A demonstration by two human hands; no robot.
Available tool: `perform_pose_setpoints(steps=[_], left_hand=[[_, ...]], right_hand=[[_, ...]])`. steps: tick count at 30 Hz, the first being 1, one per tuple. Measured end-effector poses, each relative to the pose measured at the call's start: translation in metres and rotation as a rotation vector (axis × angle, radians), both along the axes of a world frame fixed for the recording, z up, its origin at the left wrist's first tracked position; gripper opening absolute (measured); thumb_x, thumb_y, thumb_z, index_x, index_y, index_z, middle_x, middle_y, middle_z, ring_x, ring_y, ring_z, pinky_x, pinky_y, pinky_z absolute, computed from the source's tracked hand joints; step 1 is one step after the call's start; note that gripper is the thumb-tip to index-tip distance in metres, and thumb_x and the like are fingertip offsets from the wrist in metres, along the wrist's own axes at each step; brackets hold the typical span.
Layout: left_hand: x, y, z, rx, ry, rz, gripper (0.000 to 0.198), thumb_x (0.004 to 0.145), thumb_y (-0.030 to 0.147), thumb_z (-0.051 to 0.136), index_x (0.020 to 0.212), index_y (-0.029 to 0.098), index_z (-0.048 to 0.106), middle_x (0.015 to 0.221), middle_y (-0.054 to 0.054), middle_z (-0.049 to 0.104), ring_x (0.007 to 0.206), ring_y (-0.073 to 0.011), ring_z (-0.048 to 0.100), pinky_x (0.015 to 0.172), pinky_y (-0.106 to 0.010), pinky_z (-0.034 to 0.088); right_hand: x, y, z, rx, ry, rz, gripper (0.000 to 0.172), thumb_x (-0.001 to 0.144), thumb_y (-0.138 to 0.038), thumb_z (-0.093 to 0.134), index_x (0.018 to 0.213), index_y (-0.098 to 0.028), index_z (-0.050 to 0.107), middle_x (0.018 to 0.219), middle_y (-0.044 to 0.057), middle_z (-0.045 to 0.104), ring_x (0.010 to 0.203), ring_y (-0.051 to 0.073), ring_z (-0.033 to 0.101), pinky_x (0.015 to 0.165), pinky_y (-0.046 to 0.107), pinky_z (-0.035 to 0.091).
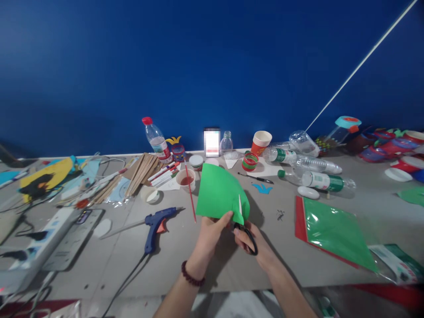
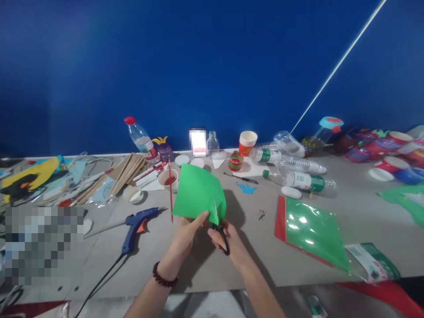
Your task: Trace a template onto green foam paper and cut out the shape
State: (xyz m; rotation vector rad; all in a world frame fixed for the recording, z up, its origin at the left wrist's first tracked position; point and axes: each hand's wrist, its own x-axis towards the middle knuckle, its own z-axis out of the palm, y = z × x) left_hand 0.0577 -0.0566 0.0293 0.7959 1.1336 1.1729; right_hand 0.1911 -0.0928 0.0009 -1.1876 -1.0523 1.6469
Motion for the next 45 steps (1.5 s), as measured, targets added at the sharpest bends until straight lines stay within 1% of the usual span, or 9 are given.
perform_pose_setpoints(steps=[5, 9, 16, 27, 33, 36, 40, 43, 45], left_hand=[[-0.003, 0.002, -0.001, 0.009, -0.064, 0.162, 0.040, 0.064, 0.039, 0.081, 0.091, 0.012, 0.069, 0.080, -0.006, 0.071, 0.061, -0.0144, 0.061, 0.052, -0.024, 0.050], [-0.004, 0.002, 0.004, -0.030, -0.129, 0.236, 0.047, 0.061, 0.037, 0.083, 0.098, 0.013, 0.068, 0.093, -0.009, 0.073, 0.069, -0.0177, 0.066, 0.052, -0.024, 0.051], [0.000, 0.000, 0.007, -0.055, -0.209, 0.223, 0.041, 0.058, 0.034, 0.084, 0.086, 0.011, 0.067, 0.074, -0.004, 0.069, 0.052, -0.0122, 0.059, 0.044, -0.022, 0.048], [-0.002, -0.006, 0.005, -0.109, -0.253, 0.167, 0.034, 0.058, 0.035, 0.083, 0.070, 0.012, 0.061, 0.056, 0.001, 0.062, 0.043, -0.0103, 0.056, 0.044, -0.022, 0.045], [-0.001, -0.018, 0.002, -0.199, -0.274, 0.110, 0.038, 0.055, 0.038, 0.085, 0.071, 0.011, 0.064, 0.057, -0.004, 0.067, 0.050, -0.0144, 0.062, 0.049, -0.023, 0.049], [0.000, -0.028, -0.004, -0.216, -0.261, 0.079, 0.040, 0.053, 0.038, 0.087, 0.072, 0.012, 0.064, 0.061, -0.003, 0.066, 0.052, -0.0132, 0.060, 0.047, -0.022, 0.048], [-0.003, -0.039, -0.015, -0.214, -0.066, -0.061, 0.045, 0.057, 0.054, 0.081, 0.063, 0.014, 0.060, 0.047, 0.004, 0.052, 0.038, -0.0069, 0.041, 0.035, -0.019, 0.032], [-0.013, -0.046, -0.013, -0.181, 0.186, -0.374, 0.055, 0.066, 0.067, 0.066, 0.053, 0.014, 0.059, 0.038, 0.003, 0.045, 0.032, -0.0062, 0.034, 0.034, -0.021, 0.023], [-0.025, -0.050, -0.002, -0.120, 0.324, -0.637, 0.056, 0.076, 0.065, 0.058, 0.050, 0.015, 0.060, 0.039, 0.000, 0.048, 0.033, -0.0077, 0.037, 0.037, -0.022, 0.023]], right_hand=[[0.000, 0.001, 0.000, -0.005, -0.027, -0.012, 0.051, 0.072, -0.064, 0.067, 0.085, -0.019, 0.049, 0.048, -0.009, 0.041, 0.041, 0.006, 0.027, 0.038, 0.020, 0.018], [0.000, 0.001, -0.002, -0.002, -0.019, -0.013, 0.049, 0.072, -0.063, 0.068, 0.083, -0.019, 0.048, 0.048, -0.009, 0.041, 0.040, 0.006, 0.027, 0.038, 0.020, 0.019], [0.000, -0.001, 0.002, -0.025, -0.016, -0.043, 0.049, 0.070, -0.062, 0.069, 0.083, -0.019, 0.051, 0.047, -0.010, 0.040, 0.040, 0.006, 0.027, 0.039, 0.020, 0.019], [0.000, -0.002, 0.005, 0.024, -0.030, -0.094, 0.047, 0.069, -0.064, 0.067, 0.070, -0.020, 0.050, 0.046, -0.007, 0.043, 0.040, 0.007, 0.031, 0.040, 0.022, 0.021], [0.001, -0.002, 0.005, 0.043, -0.027, -0.108, 0.051, 0.068, -0.068, 0.065, 0.067, -0.019, 0.049, 0.044, -0.007, 0.041, 0.038, 0.006, 0.029, 0.039, 0.021, 0.022], [0.002, -0.003, 0.002, 0.057, -0.018, -0.131, 0.049, 0.070, -0.066, 0.066, 0.068, -0.020, 0.049, 0.045, -0.007, 0.042, 0.038, 0.007, 0.030, 0.039, 0.022, 0.023], [0.003, -0.005, -0.006, 0.062, -0.010, -0.177, 0.046, 0.070, -0.062, 0.069, 0.073, -0.020, 0.051, 0.045, -0.007, 0.043, 0.040, 0.008, 0.032, 0.040, 0.021, 0.026], [0.005, -0.007, -0.007, 0.047, -0.003, -0.206, 0.044, 0.068, -0.059, 0.073, 0.078, -0.020, 0.056, 0.051, -0.005, 0.049, 0.043, 0.009, 0.039, 0.042, 0.022, 0.032], [0.005, -0.007, -0.005, 0.040, 0.002, -0.213, 0.043, 0.064, -0.056, 0.077, 0.082, -0.021, 0.060, 0.060, -0.002, 0.055, 0.049, 0.011, 0.045, 0.045, 0.023, 0.038]])
